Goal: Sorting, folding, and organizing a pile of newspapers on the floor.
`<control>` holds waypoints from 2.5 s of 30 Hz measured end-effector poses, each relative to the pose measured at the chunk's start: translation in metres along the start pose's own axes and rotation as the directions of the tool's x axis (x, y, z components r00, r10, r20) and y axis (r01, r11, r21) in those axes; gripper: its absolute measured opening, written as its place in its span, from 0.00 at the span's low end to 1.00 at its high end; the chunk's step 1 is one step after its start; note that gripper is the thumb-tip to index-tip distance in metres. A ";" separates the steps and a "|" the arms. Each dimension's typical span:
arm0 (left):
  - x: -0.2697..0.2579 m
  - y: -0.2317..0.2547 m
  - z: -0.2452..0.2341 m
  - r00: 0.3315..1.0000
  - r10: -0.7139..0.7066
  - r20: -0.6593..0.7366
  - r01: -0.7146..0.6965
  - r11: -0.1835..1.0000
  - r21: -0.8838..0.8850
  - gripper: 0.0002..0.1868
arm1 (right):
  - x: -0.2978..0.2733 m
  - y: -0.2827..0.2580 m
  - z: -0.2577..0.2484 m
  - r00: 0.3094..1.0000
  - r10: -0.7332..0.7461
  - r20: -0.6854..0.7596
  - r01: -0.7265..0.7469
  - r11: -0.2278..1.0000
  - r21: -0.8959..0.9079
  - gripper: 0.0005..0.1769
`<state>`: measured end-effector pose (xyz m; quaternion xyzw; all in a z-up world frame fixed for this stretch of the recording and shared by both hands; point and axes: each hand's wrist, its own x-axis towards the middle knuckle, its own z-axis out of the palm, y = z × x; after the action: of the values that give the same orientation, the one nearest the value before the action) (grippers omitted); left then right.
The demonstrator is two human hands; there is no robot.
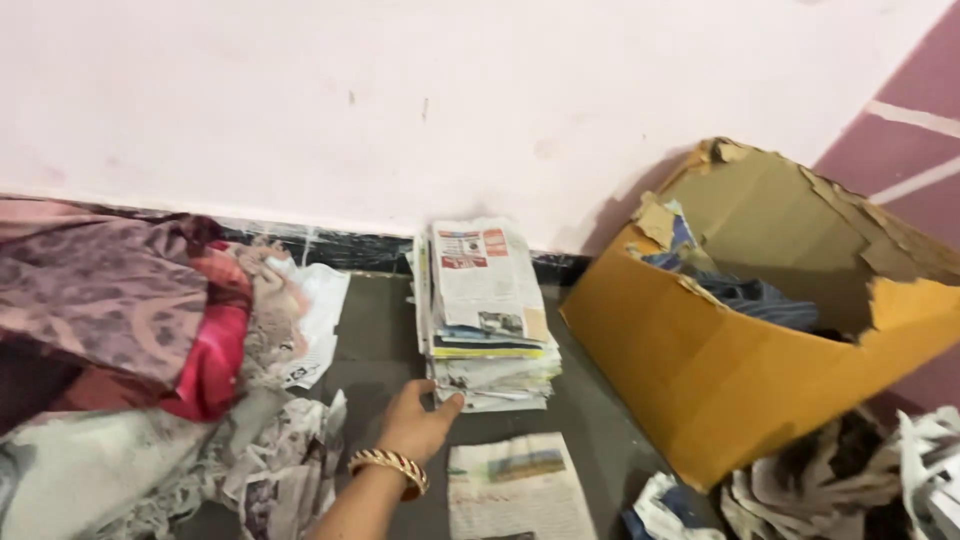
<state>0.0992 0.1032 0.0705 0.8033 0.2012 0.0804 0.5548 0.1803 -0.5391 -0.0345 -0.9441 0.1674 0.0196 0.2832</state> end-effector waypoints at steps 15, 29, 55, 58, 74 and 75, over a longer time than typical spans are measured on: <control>-0.030 0.037 -0.009 0.996 0.009 -0.090 -0.013 0.999 -0.048 0.28 | -0.175 -0.450 -0.093 0.985 -0.163 -0.059 0.155 0.672 0.724 0.27; -0.054 0.069 -0.036 0.998 0.027 -0.052 -0.028 0.999 -0.026 0.30 | -0.003 -0.525 0.088 0.940 -0.313 0.134 0.150 0.734 0.662 0.26; -0.109 0.086 0.011 0.949 0.033 0.312 -0.119 0.957 0.263 0.30 | -0.186 -0.082 -0.053 0.966 0.219 0.139 -0.170 0.938 -0.302 0.24; -0.125 0.078 0.029 0.926 0.067 0.371 -0.203 0.918 0.341 0.31 | -0.188 0.000 -0.036 0.843 0.350 0.408 -0.398 0.917 0.036 0.29; -0.177 0.048 0.073 0.730 0.011 0.684 -0.510 0.674 0.534 0.34 | -0.255 -0.173 0.032 0.994 0.098 0.048 -0.044 0.767 -0.641 0.51; -0.174 0.044 0.074 0.731 0.012 0.683 -0.513 0.670 0.537 0.35 | -0.243 -0.160 0.042 0.997 0.071 -0.022 -0.069 0.771 -0.633 0.53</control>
<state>-0.0222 -0.0455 0.1003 0.9498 -0.1071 -0.1894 0.2247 0.0058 -0.3169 0.0469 -0.9775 0.1854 0.0866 -0.0516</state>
